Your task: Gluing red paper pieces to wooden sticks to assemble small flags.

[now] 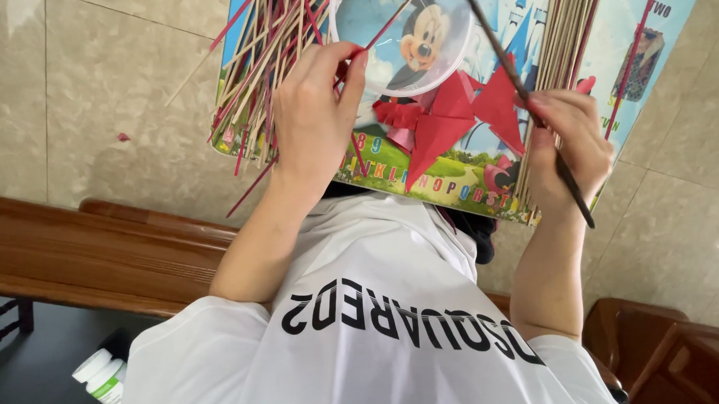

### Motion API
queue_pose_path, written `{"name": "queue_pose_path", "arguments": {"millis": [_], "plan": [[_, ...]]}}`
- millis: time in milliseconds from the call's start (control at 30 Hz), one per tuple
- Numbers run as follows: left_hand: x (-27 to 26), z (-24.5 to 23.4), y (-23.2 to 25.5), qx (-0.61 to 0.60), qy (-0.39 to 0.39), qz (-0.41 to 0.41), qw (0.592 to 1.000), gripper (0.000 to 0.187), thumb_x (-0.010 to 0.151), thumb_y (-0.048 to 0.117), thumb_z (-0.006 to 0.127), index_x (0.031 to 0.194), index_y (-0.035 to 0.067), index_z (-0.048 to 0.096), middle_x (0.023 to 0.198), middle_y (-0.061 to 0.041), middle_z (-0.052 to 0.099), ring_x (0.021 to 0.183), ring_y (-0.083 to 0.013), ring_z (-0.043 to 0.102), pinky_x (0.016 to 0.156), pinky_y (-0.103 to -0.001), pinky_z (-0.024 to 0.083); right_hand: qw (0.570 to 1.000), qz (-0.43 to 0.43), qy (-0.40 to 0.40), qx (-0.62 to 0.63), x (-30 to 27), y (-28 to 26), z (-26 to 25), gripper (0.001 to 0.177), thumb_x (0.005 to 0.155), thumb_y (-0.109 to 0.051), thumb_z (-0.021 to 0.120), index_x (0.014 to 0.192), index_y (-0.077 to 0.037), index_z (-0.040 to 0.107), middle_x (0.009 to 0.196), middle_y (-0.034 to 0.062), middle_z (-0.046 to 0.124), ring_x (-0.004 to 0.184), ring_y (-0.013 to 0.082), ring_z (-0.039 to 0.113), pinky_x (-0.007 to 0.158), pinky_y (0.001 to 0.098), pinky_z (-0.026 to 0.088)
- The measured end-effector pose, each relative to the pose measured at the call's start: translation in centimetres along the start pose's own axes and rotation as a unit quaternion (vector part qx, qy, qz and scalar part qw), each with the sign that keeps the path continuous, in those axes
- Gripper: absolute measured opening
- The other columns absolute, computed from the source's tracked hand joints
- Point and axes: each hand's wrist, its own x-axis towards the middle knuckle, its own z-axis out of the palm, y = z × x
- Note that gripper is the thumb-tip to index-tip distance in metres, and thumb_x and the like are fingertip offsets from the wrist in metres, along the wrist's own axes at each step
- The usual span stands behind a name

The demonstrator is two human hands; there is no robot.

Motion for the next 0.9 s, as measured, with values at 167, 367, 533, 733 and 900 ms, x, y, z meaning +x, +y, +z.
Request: {"name": "queue_pose_path", "arguments": {"millis": [167, 367, 533, 733, 900], "plan": [[0.0, 0.0, 0.1, 0.008, 0.015, 0.012, 1.0, 0.012, 0.104, 0.016, 0.071, 0.11, 0.006, 0.07, 0.1, -0.011, 0.07, 0.076, -0.0276, 0.069, 0.067, -0.038, 0.053, 1.0, -0.017, -0.016, -0.007, 0.1, -0.5, 0.2, 0.026, 0.096, 0.007, 0.061, 0.12, 0.003, 0.071, 0.118, 0.0162, 0.073, 0.12, 0.0316, 0.066, 0.105, 0.0399, 0.055], [0.0, -0.2, 0.4, 0.004, 0.018, 0.01, 1.0, 0.012, 0.103, 0.016, 0.072, 0.108, 0.005, 0.07, 0.097, -0.011, 0.07, 0.075, -0.0275, 0.069, 0.067, -0.039, 0.053, 1.0, -0.008, 0.012, 0.001, -0.1, 0.0, 0.3, 0.028, 0.095, 0.008, 0.059, 0.119, 0.003, 0.072, 0.113, 0.017, 0.074, 0.117, 0.0324, 0.068, 0.102, 0.0381, 0.058], [0.0, -0.3, 0.7, 0.006, 0.008, 0.002, 1.0, 0.012, 0.103, 0.016, 0.072, 0.109, 0.005, 0.071, 0.096, -0.011, 0.071, 0.076, -0.0272, 0.069, 0.067, -0.039, 0.053, 0.999, 0.004, 0.019, 0.03, -0.1, 0.4, 0.0, 0.025, 0.098, 0.006, 0.059, 0.12, 0.004, 0.072, 0.12, 0.0204, 0.071, 0.112, 0.0316, 0.068, 0.099, 0.0363, 0.058], [0.1, -0.2, 0.4, -0.009, 0.005, 0.002, 1.0, 0.013, 0.102, 0.015, 0.072, 0.109, 0.004, 0.071, 0.098, -0.011, 0.072, 0.077, -0.0255, 0.071, 0.068, -0.037, 0.055, 0.999, -0.012, 0.022, 0.028, 0.1, 0.6, 0.2, 0.02, 0.101, 0.0, 0.06, 0.116, 0.006, 0.071, 0.118, 0.0225, 0.07, 0.113, 0.0336, 0.068, 0.097, 0.0388, 0.057], [0.0, -0.2, 0.4, -0.022, -0.007, 0.005, 1.0, 0.013, 0.102, 0.014, 0.072, 0.109, 0.004, 0.071, 0.099, -0.011, 0.073, 0.076, -0.0245, 0.072, 0.068, -0.036, 0.056, 0.997, 0.02, 0.068, 0.04, -0.2, 1.7, 0.2, 0.023, 0.111, -0.01, 0.058, 0.123, 0.006, 0.07, 0.123, 0.0235, 0.068, 0.11, 0.0272, 0.068, 0.098, 0.0343, 0.056]]}}
